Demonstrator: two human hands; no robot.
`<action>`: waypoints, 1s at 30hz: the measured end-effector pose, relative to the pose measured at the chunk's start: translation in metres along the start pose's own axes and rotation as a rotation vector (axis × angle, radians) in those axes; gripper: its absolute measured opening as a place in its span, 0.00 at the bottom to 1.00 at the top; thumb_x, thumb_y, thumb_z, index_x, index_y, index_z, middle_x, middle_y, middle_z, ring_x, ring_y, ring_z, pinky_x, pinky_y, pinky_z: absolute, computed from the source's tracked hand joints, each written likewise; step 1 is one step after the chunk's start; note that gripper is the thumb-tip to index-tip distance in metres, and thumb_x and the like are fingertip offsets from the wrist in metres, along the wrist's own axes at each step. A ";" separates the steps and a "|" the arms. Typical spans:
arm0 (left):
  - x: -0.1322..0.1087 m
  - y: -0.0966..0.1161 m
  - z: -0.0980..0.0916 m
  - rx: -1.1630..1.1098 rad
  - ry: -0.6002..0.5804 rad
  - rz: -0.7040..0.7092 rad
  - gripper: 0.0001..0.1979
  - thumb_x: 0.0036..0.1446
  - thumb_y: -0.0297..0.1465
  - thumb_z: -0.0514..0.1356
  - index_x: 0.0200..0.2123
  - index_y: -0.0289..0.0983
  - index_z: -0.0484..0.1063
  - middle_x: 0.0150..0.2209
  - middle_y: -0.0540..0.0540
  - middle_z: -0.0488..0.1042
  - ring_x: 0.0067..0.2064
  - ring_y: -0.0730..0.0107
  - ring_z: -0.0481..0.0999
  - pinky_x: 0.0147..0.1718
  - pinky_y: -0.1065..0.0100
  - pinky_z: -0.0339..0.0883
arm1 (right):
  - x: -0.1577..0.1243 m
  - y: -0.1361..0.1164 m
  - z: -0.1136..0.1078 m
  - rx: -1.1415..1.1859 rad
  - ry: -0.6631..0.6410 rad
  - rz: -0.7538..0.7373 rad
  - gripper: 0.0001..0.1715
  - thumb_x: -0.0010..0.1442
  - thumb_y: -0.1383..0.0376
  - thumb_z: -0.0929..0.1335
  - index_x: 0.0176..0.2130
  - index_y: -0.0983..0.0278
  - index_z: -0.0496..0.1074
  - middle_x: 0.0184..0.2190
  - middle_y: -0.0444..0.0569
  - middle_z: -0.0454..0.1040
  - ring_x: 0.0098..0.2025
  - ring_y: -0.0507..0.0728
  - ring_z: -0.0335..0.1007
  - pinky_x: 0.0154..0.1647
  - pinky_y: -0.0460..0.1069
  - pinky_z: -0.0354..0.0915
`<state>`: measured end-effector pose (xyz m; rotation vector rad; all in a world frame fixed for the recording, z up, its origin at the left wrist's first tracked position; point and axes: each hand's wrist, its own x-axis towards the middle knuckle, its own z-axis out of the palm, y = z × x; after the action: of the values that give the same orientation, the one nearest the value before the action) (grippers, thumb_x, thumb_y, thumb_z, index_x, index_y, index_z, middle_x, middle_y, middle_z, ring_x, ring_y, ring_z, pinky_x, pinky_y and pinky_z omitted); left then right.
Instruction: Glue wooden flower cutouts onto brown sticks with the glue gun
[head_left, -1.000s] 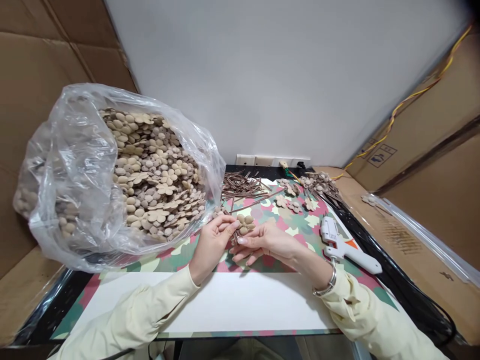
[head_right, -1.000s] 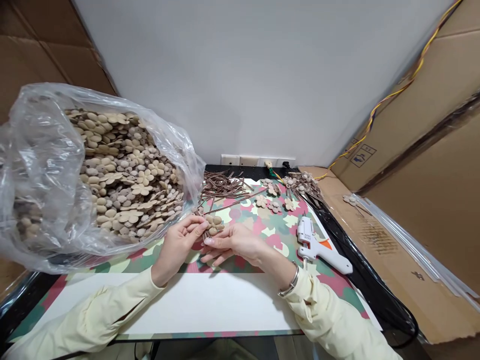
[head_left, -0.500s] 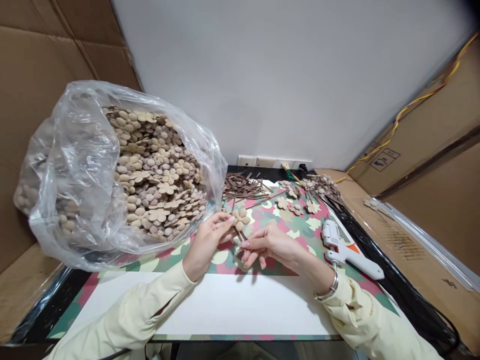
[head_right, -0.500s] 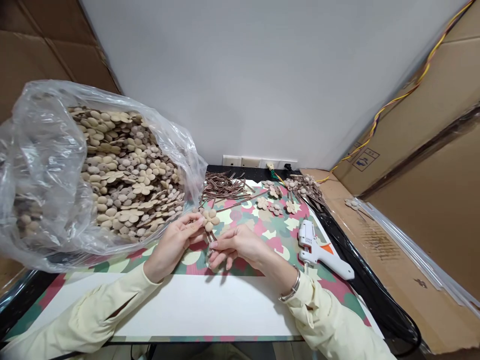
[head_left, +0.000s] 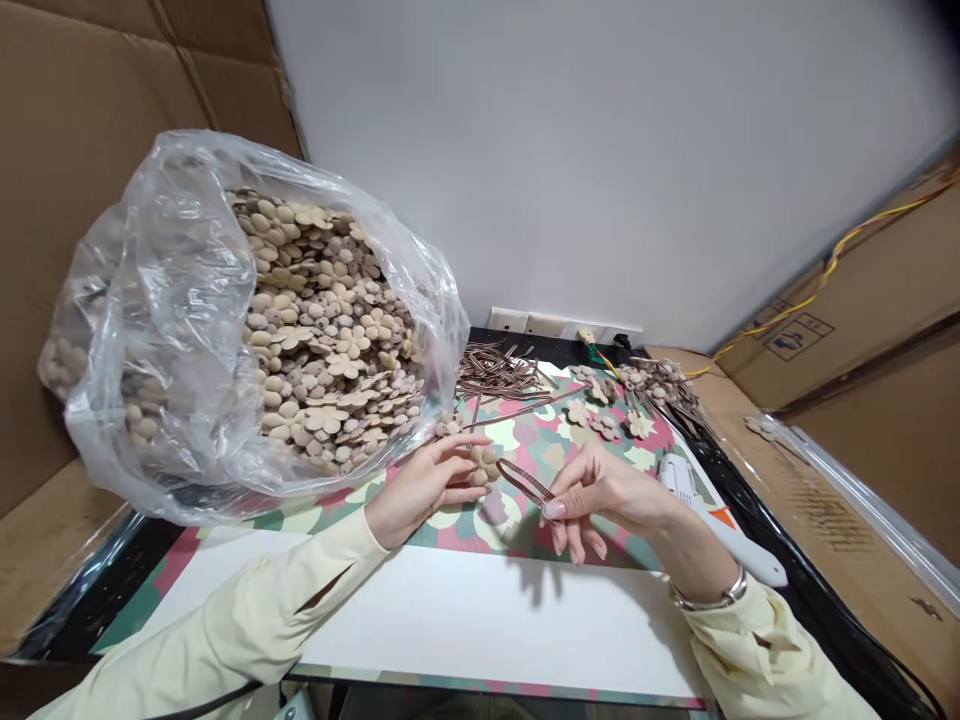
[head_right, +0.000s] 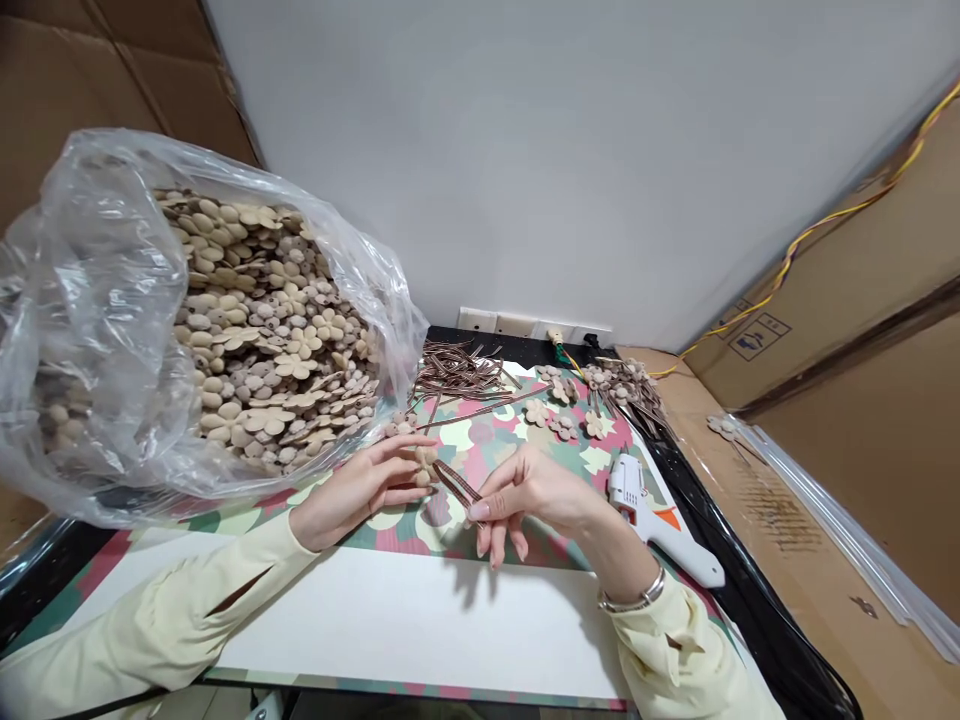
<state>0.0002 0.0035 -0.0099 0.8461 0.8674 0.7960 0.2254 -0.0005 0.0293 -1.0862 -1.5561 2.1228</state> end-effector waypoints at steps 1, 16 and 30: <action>0.000 -0.001 -0.001 0.000 -0.015 -0.014 0.12 0.54 0.25 0.56 0.43 0.37 0.69 0.40 0.43 0.73 0.41 0.69 0.75 0.47 0.62 0.68 | 0.000 0.000 0.000 -0.005 -0.006 0.004 0.10 0.51 0.65 0.71 0.25 0.71 0.77 0.20 0.50 0.77 0.19 0.52 0.72 0.14 0.41 0.64; -0.002 -0.003 -0.001 0.102 0.032 -0.008 0.09 0.56 0.35 0.58 0.36 0.36 0.62 0.34 0.46 0.71 0.37 0.69 0.74 0.39 0.56 0.72 | -0.001 0.007 -0.003 -0.021 -0.033 0.008 0.09 0.51 0.66 0.71 0.25 0.72 0.77 0.21 0.50 0.76 0.18 0.51 0.72 0.13 0.39 0.63; 0.001 -0.006 -0.003 0.169 0.026 0.054 0.09 0.56 0.31 0.55 0.39 0.34 0.69 0.32 0.47 0.71 0.31 0.75 0.72 0.40 0.65 0.69 | -0.006 0.001 -0.004 -0.045 -0.030 -0.020 0.11 0.51 0.65 0.71 0.24 0.72 0.77 0.18 0.49 0.75 0.16 0.50 0.70 0.12 0.39 0.61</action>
<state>-0.0007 0.0026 -0.0171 1.0132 0.9476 0.7906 0.2322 -0.0018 0.0304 -1.0526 -1.6286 2.1104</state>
